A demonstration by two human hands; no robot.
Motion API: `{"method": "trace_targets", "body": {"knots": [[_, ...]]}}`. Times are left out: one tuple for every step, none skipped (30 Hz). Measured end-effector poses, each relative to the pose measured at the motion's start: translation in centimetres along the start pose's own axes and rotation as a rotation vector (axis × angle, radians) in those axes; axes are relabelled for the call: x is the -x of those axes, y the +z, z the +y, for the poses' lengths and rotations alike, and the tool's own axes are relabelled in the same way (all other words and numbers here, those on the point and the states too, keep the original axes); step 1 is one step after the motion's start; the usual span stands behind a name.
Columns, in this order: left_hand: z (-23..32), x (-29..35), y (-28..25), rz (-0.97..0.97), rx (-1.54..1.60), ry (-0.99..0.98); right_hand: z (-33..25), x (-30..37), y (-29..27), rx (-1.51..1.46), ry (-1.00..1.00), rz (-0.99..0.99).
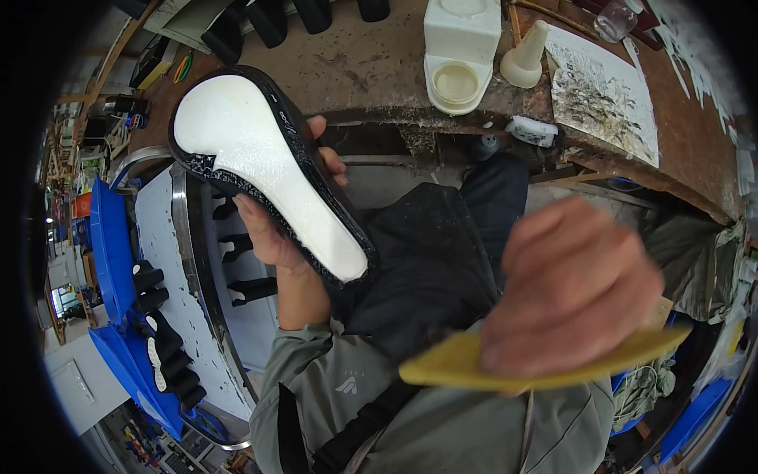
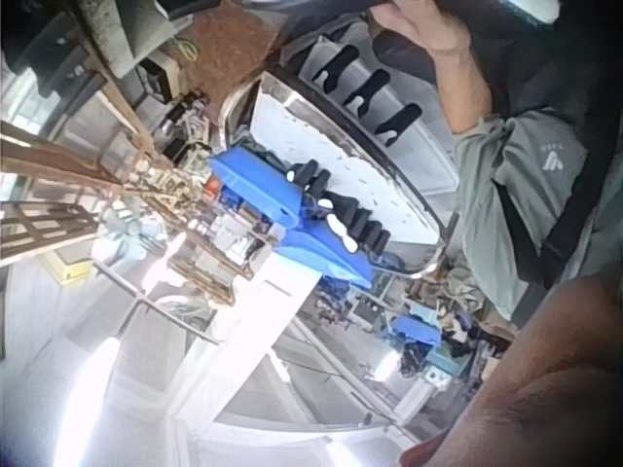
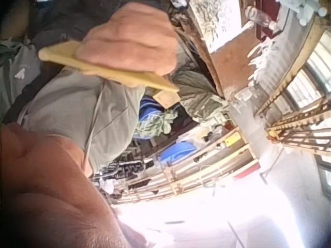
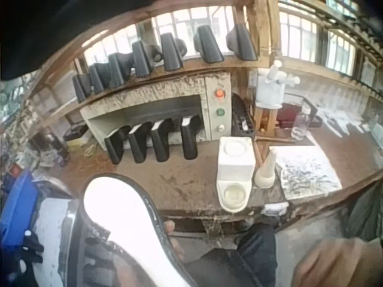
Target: The recorder uses a brush to apply white adhesive/glue to the black soles of shoe components.
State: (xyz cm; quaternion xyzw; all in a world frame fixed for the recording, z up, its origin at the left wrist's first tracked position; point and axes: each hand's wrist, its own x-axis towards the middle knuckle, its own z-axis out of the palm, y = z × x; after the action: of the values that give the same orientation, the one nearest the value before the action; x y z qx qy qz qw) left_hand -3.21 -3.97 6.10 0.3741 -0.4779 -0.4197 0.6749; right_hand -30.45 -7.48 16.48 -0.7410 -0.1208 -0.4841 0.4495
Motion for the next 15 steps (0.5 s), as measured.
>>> {"method": "trace_targets", "body": {"knots": [[0.2,0.0,0.0,0.013,0.010,0.004,0.0,-0.5,-1.1,0.060,0.059,-0.021],[0.4,0.0,0.0,0.013,0.008,0.004,0.1,-0.7,-0.9,0.059,0.057,-0.021],[0.2,-0.3,0.5,0.014,0.036,-0.004,0.3,-1.3,-0.5,0.253,0.105,0.067],[0.4,-0.2,0.3,0.037,0.034,-0.003,1.1,-2.0,0.1,0.414,0.132,0.149],[0.6,-0.1,0.0,0.044,0.024,0.001,2.4,-2.1,1.1,0.374,0.074,0.161],[0.4,-0.3,-0.1,0.033,0.020,0.012,2.0,-1.9,1.0,0.381,0.077,0.152],[0.2,-0.5,-0.1,0.022,0.015,0.022,1.3,-1.5,0.9,0.320,0.029,-0.032],[0.0,-0.7,0.0,0.025,0.026,0.028,0.8,-1.3,0.6,0.255,-0.018,-0.216],[0.1,-0.6,-0.1,0.031,0.013,0.016,0.6,-1.4,0.2,0.057,-0.064,-0.254],[0.2,-0.5,-0.2,0.037,0.000,0.005,0.9,-1.3,0.1,0.052,-0.067,-0.257],[0.5,-0.4,-0.2,0.044,-0.005,-0.009,1.2,-1.1,0.2,0.177,-0.037,-0.068],[0.6,-0.4,-0.2,0.040,-0.006,-0.003,1.5,-1.1,0.4,0.309,-0.008,0.125],[0.6,-0.2,-0.4,0.015,-0.062,0.011,2.0,-1.2,1.6,0.311,0.096,0.283],[0.7,0.2,-0.6,-0.011,-0.121,0.027,1.9,-1.8,2.0,0.312,0.086,0.283],[-0.5,1.0,-1.2,-0.003,-0.112,-0.043,1.8,-2.7,2.1,0.282,0.191,0.238]]}}
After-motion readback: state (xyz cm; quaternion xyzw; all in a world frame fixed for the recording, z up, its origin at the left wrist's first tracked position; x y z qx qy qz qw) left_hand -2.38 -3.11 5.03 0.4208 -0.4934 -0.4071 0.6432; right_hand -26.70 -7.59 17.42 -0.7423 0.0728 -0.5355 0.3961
